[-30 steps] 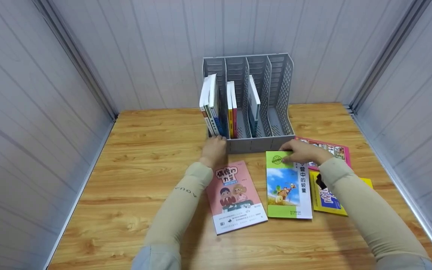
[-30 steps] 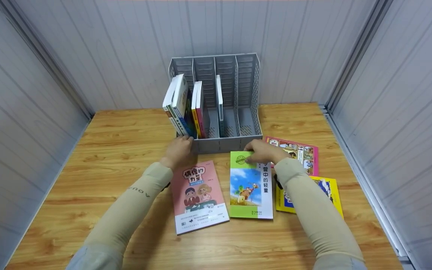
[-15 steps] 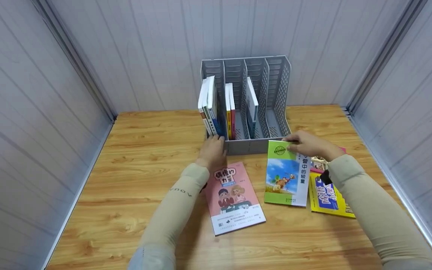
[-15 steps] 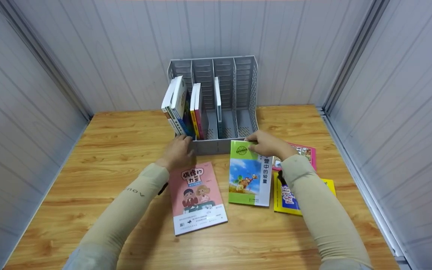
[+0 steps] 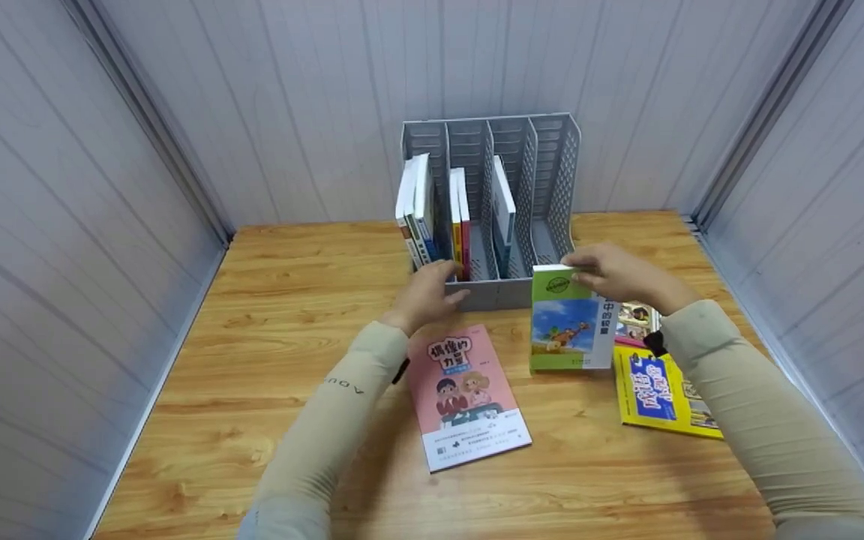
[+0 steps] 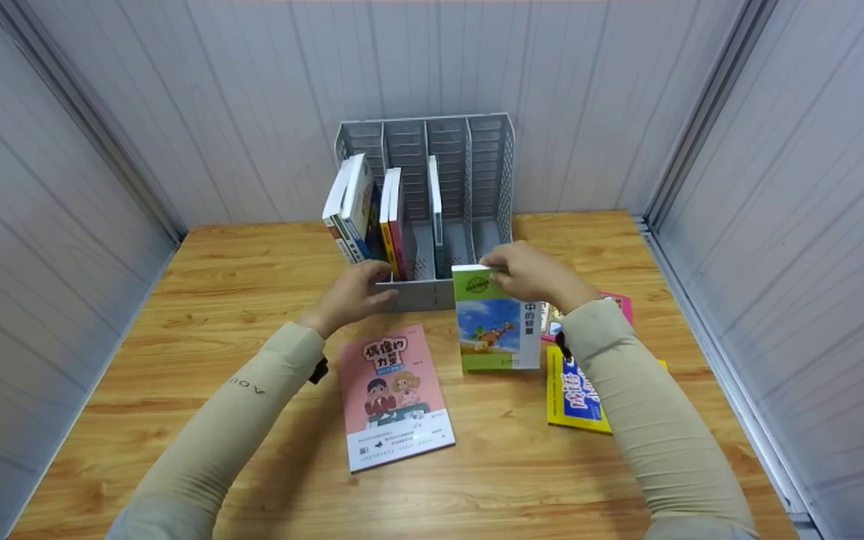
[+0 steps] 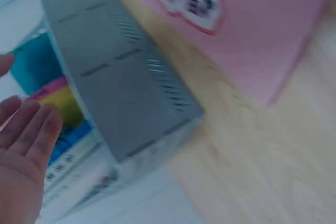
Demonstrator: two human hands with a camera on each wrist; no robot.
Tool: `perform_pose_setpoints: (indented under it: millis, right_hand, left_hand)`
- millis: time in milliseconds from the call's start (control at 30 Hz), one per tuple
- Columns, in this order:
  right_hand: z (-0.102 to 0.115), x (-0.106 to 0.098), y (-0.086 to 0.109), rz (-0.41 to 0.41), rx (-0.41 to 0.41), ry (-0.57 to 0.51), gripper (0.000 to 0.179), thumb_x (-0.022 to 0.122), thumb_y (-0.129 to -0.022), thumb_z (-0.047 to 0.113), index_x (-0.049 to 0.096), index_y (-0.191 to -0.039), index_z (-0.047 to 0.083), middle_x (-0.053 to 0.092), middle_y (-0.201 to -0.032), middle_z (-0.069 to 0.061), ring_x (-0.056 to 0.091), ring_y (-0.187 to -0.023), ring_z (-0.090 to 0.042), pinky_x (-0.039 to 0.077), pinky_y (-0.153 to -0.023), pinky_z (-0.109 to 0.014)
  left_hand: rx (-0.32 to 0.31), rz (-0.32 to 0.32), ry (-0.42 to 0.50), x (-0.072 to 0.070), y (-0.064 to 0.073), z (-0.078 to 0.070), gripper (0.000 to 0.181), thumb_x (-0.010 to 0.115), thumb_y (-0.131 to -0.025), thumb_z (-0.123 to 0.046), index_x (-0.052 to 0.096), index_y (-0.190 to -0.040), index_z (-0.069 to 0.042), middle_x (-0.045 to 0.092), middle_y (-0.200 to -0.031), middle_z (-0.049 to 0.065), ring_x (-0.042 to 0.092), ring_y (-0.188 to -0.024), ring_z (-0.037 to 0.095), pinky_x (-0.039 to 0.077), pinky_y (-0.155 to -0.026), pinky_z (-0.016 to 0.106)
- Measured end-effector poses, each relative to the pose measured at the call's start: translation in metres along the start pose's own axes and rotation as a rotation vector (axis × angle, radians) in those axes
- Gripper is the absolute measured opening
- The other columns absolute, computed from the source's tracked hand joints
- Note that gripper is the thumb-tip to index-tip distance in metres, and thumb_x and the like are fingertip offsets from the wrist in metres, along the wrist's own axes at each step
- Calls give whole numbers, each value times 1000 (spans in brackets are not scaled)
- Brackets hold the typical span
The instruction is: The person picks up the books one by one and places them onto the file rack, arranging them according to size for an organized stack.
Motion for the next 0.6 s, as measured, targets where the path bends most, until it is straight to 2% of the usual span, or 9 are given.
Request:
perform_pose_setpoints:
  millis: [100, 300, 433, 600]
  right_hand:
    - [7, -4, -2, -32, -53, 43, 19, 62, -104, -3, 74, -118, -4, 76, -112, -21, 72, -102, -38, 59, -95, -62]
    - [23, -8, -5, -119, -182, 127, 19, 63, -102, -5, 74, -117, -5, 74, -115, -24, 70, -107, -44, 56, -100, -63]
    - [33, -8, -6, -147, -192, 122, 18, 64, -103, -3, 74, -118, -2, 75, -114, -22, 69, -105, -41, 57, -98, -61]
    - [47, -8, -9, -151, -210, 123, 19, 64, -103, -2, 75, -120, -2, 75, -112, -20, 69, -104, -39, 58, -96, -59]
  left_hand:
    - [70, 33, 84, -4, 0, -13, 49, 78, -103, -24, 65, -144, -1, 70, -142, 18, 68, -132, 33, 54, -117, 45]
    - [103, 106, 230, -4, 1, -38, 56, 82, -99, -28, 64, -145, -2, 71, -141, 16, 70, -128, 32, 57, -112, 44]
    - [110, 137, 281, -2, 1, -51, 56, 83, -98, -29, 65, -144, -2, 73, -137, 16, 73, -124, 31, 60, -108, 42]
    - [141, 145, 341, -4, -1, -62, 48, 82, -99, -24, 68, -140, -5, 76, -132, 12, 75, -117, 24, 63, -102, 36]
Point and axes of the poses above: each hand's wrist, its own y-axis away from the middle knuckle, its own x-axis out of the palm, z = x × y, the point moved 3 cm from there along -y, towards the middle knuckle
